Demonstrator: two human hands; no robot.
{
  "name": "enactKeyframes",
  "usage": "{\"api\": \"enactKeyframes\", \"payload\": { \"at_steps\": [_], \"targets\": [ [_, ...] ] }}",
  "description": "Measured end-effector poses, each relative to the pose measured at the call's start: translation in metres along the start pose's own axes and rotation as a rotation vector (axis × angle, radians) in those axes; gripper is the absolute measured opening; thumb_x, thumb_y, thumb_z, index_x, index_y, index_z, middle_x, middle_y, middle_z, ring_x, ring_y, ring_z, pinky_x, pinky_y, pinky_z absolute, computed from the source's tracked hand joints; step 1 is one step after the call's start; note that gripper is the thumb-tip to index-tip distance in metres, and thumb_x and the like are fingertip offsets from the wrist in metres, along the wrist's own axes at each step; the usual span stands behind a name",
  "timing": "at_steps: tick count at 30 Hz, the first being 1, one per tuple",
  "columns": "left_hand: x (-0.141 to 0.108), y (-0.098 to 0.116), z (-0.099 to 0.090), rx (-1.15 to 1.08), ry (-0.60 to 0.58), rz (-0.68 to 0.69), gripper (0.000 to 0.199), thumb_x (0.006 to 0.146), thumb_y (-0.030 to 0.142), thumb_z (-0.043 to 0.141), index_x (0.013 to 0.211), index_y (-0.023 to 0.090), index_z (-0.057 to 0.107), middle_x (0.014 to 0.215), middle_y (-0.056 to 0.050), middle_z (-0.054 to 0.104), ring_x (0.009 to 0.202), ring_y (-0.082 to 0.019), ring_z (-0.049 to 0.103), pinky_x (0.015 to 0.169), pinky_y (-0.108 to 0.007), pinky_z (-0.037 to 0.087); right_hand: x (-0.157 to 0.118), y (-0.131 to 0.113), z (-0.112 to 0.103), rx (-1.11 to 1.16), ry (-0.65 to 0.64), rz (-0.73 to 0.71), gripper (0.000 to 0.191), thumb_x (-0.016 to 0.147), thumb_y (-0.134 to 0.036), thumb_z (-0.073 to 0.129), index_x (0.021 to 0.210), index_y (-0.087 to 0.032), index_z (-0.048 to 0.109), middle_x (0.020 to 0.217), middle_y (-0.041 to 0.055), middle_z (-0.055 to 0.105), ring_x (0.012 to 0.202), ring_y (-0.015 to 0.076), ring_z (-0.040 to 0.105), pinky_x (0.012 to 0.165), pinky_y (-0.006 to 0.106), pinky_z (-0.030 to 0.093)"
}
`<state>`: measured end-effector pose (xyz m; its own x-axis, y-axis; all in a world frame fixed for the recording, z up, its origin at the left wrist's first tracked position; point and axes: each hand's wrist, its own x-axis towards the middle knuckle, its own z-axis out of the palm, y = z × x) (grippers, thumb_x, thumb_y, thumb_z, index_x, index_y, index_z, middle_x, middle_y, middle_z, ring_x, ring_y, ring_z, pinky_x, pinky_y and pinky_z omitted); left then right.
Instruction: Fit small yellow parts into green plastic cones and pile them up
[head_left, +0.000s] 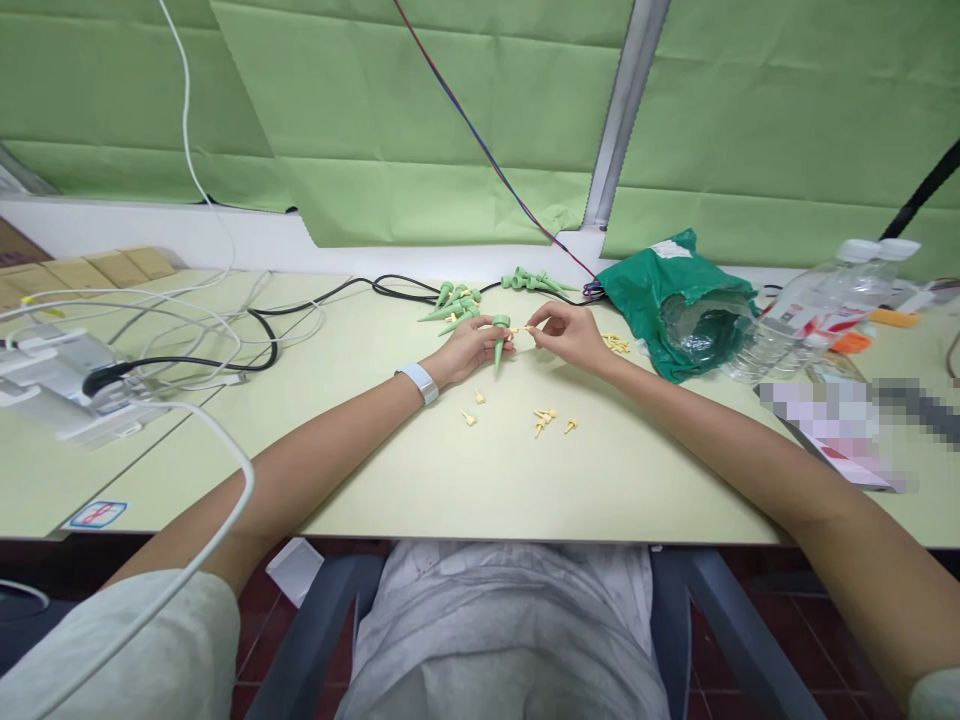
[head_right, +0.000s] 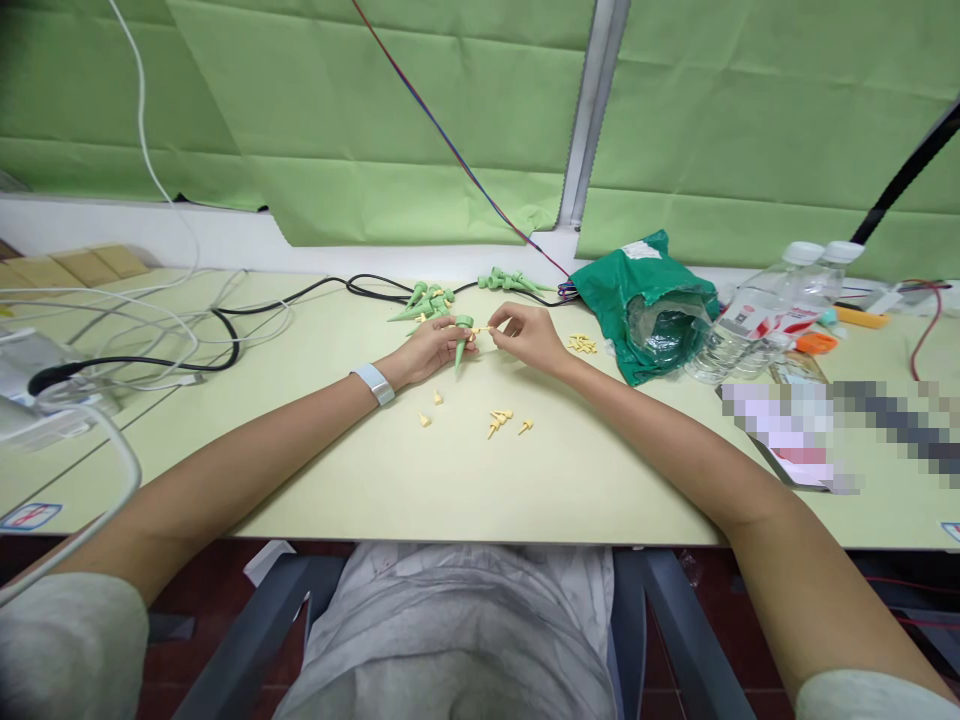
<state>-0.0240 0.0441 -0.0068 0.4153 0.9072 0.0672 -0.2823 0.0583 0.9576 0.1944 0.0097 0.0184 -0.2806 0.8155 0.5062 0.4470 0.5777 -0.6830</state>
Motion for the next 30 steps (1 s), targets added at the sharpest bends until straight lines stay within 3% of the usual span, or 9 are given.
{"api": "enactKeyframes", "payload": {
  "at_steps": [7,12,17,21,25,30],
  "targets": [
    [-0.002,0.002,0.003,-0.004,-0.008,0.006,0.036,0.071,0.019,0.086,0.079,0.018,0.05,0.079,-0.002,0.068,0.075,-0.016,0.07,0.092,-0.039,0.056,-0.002,0.003,0.001,0.004,-0.013,-0.026,0.027,0.085,-0.044,0.068,0.093,-0.019,0.07,0.081,0.0055,0.072,0.069,0.0189,0.069,0.065,0.03,0.051],
    [-0.006,0.002,0.005,0.051,-0.021,0.029,0.033,0.071,0.021,0.087,0.089,0.016,0.06,0.084,-0.003,0.07,0.079,-0.017,0.072,0.092,-0.037,0.056,-0.003,0.003,0.004,-0.055,-0.064,-0.003,0.034,0.088,-0.052,0.067,0.097,-0.02,0.072,0.082,0.0051,0.074,0.072,0.0196,0.07,0.068,0.029,0.051],
    [-0.006,0.0,0.005,0.071,-0.042,0.053,0.035,0.071,0.023,0.088,0.094,0.016,0.062,0.085,-0.003,0.071,0.079,-0.016,0.072,0.092,-0.038,0.056,-0.005,0.006,0.013,0.067,-0.041,-0.046,0.036,0.09,-0.057,0.067,0.094,-0.021,0.07,0.091,0.0067,0.075,0.075,0.0217,0.073,0.07,0.033,0.054],
    [-0.005,-0.001,0.005,0.07,-0.034,0.059,0.036,0.071,0.021,0.087,0.096,0.017,0.062,0.086,-0.003,0.072,0.081,-0.016,0.071,0.09,-0.037,0.054,-0.007,0.007,0.02,0.146,-0.068,0.013,0.031,0.098,-0.052,0.055,0.107,-0.024,0.062,0.087,0.0055,0.076,0.079,0.0223,0.073,0.079,0.037,0.058],
    [-0.004,-0.003,0.004,0.049,-0.034,0.061,0.036,0.071,0.022,0.088,0.095,0.017,0.061,0.088,-0.003,0.072,0.084,-0.017,0.072,0.093,-0.038,0.054,-0.009,0.004,0.021,0.092,-0.116,0.074,0.027,0.097,-0.044,0.055,0.115,-0.024,0.055,0.099,0.0062,0.077,0.086,0.0217,0.072,0.081,0.036,0.056],
    [-0.004,-0.002,0.003,0.058,-0.056,0.06,0.036,0.071,0.022,0.088,0.095,0.017,0.061,0.088,-0.003,0.072,0.082,-0.017,0.072,0.093,-0.038,0.054,-0.008,0.004,0.014,-0.076,-0.111,0.021,0.03,0.097,-0.05,0.053,0.1,-0.021,0.062,0.095,0.0077,0.075,0.086,0.0221,0.067,0.08,0.031,0.049]
  ]
}}
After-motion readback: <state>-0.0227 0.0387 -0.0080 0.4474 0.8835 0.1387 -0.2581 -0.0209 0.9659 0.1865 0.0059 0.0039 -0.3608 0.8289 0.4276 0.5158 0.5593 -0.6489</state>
